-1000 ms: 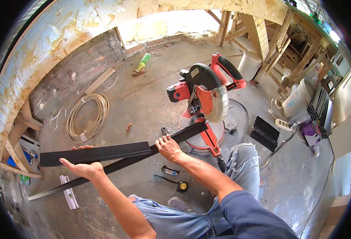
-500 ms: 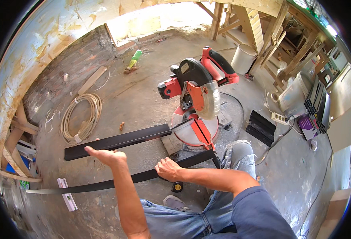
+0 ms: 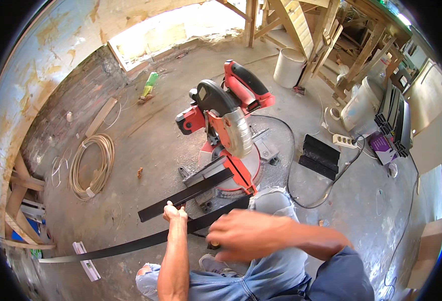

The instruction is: The person measures a black metal trim piece using a tape measure and a pencil, and then cuts the piece using a miter saw.

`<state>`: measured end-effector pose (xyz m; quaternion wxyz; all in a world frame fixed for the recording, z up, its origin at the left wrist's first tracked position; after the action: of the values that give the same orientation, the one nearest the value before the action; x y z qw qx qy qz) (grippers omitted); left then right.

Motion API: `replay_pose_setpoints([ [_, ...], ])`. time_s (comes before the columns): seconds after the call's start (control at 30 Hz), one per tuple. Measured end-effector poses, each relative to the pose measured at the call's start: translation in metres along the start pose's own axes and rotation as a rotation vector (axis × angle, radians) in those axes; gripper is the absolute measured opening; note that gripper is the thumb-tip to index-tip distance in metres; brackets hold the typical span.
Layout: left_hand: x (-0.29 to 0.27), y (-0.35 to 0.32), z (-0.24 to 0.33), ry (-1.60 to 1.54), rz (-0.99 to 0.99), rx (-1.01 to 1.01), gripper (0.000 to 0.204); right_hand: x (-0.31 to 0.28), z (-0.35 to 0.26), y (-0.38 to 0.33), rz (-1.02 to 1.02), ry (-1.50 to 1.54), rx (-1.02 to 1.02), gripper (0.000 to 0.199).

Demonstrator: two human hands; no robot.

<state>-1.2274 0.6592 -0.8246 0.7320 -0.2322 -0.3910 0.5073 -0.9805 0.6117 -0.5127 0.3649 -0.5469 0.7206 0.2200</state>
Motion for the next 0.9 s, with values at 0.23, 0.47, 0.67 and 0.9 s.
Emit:
replay_pose_setpoints([
  [0.23, 0.013, 0.013, -0.028, 0.06, 0.052, 0.04, 0.038, 0.01, 0.211, -0.126, 0.847, 0.682, 0.584, 0.018],
  [0.47, 0.01, 0.043, -0.036, 0.088, 0.101, 0.054, 0.032, 0.113, 0.326, -0.051, 0.818, 0.454, 0.697, 0.048],
  [0.67, -0.005, 0.065, -0.024, 0.302, 0.062, 0.004, 0.029, 0.111, 0.319, -0.008, 0.777, 0.129, 0.65, 0.037],
  [0.9, 0.061, -0.091, -0.009, 1.237, 0.256, 1.348, 0.085, 0.12, 0.327, -0.006, 0.823, 0.021, 0.644, 0.034],
])
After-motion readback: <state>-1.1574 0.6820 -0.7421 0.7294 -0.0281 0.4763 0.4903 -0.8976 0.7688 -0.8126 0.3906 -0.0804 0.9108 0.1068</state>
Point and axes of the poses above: each hand's wrist, its own y-axis towards the middle knuckle, its own x-axis out of the palm, z = x × y, the point moved 4 cm from there along y, towards the middle knuckle, and after that the axes turned 4 degrees about -z, right-handed, at the moved point
